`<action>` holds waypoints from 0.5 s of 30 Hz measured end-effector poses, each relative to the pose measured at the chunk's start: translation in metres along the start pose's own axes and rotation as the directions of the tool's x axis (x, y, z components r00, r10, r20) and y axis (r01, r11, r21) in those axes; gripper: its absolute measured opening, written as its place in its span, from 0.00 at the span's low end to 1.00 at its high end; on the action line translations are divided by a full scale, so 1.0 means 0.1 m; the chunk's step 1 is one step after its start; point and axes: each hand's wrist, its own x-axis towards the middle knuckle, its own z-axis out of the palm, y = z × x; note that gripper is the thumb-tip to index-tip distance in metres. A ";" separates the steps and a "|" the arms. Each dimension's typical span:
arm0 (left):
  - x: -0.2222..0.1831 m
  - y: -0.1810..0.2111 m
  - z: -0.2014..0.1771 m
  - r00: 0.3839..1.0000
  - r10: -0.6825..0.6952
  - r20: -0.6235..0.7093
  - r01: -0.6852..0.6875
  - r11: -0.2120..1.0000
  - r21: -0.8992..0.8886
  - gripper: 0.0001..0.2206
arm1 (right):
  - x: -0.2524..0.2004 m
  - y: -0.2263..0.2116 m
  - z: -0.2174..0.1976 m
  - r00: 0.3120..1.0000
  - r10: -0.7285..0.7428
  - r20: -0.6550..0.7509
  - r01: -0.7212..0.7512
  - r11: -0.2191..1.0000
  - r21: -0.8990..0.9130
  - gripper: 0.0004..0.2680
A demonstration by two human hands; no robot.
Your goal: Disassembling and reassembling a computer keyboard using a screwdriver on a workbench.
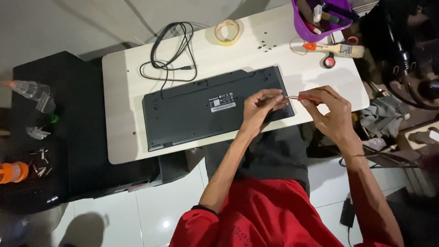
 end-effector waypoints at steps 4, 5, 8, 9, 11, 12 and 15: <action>0.01 -0.05 0.01 1.000 -0.021 -0.001 0.021 1.000 0.010 0.10 | 0.01 -0.03 0.03 1.000 -0.028 0.011 0.028 0.999 -0.035 0.07; 0.02 -0.07 0.02 0.999 -0.042 -0.021 0.042 0.999 0.023 0.10 | 0.00 0.00 0.05 1.000 -0.020 0.006 0.020 0.999 -0.035 0.07; 0.02 -0.15 -0.02 0.998 -0.043 -0.043 0.045 0.998 0.044 0.09 | -0.02 0.02 0.09 1.000 -0.005 0.000 0.005 0.999 -0.035 0.07; 0.03 -0.18 -0.03 0.999 -0.025 -0.045 0.027 0.998 0.052 0.09 | -0.02 0.02 0.10 1.000 0.002 0.001 -0.002 0.999 -0.034 0.07; 0.02 -0.16 0.00 0.998 -0.019 -0.052 0.020 1.000 0.001 0.09 | -0.03 0.03 0.09 1.000 0.016 -0.001 -0.016 1.000 -0.022 0.07; 0.00 -0.16 0.01 0.998 -0.020 -0.061 0.017 0.999 -0.051 0.09 | -0.04 0.03 0.08 0.999 0.034 0.001 -0.034 0.999 -0.010 0.06; -0.02 -0.14 0.03 0.997 -0.031 -0.070 0.027 0.998 -0.055 0.09 | -0.05 0.04 0.08 0.999 0.035 -0.009 -0.035 0.999 0.008 0.06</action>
